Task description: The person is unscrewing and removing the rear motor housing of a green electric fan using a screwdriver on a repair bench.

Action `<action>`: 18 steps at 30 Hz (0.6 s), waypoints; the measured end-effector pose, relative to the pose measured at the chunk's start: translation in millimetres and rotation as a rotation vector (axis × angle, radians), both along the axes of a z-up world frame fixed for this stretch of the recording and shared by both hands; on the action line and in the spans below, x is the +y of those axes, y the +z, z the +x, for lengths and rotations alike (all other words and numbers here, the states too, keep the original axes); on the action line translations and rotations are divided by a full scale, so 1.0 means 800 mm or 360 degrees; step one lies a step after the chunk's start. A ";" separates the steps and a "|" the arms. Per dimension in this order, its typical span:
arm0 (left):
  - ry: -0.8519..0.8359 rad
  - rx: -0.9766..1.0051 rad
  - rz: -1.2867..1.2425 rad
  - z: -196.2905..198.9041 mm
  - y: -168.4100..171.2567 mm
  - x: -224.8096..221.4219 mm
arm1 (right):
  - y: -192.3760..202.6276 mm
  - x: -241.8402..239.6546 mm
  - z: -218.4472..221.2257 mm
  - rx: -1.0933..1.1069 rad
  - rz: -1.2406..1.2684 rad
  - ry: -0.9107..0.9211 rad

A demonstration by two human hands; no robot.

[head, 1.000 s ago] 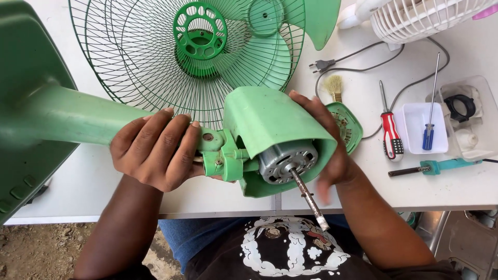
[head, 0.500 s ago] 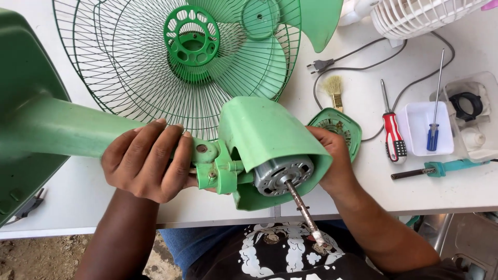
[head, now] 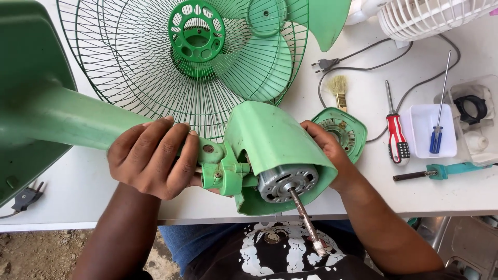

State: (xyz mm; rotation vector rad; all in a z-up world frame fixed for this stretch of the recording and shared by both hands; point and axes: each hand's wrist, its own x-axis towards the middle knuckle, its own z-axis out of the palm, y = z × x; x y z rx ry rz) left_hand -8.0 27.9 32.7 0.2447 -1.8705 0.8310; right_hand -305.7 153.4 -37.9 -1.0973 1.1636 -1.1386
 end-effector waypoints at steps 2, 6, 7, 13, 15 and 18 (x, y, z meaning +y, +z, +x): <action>-0.0001 -0.0001 0.0001 0.000 0.001 0.000 | 0.001 -0.001 0.002 0.0034 -0.0013 0.0001; -0.0008 -0.0002 -0.0028 0.001 -0.001 -0.001 | -0.014 0.002 0.003 0.0096 -0.0109 -0.0016; -0.0009 -0.0003 -0.0027 0.001 -0.001 -0.003 | -0.009 0.000 0.004 0.0096 -0.0108 -0.0017; -0.0066 -0.0002 0.0002 -0.002 -0.002 -0.002 | 0.046 0.023 -0.027 0.0713 -0.0203 -0.0152; -0.0060 -0.0014 -0.0021 -0.002 -0.001 -0.003 | 0.075 0.048 -0.062 0.1304 -0.0148 -0.0943; -0.0059 -0.0005 -0.0044 -0.003 -0.004 -0.004 | 0.099 0.077 -0.126 0.1866 0.0379 -0.1541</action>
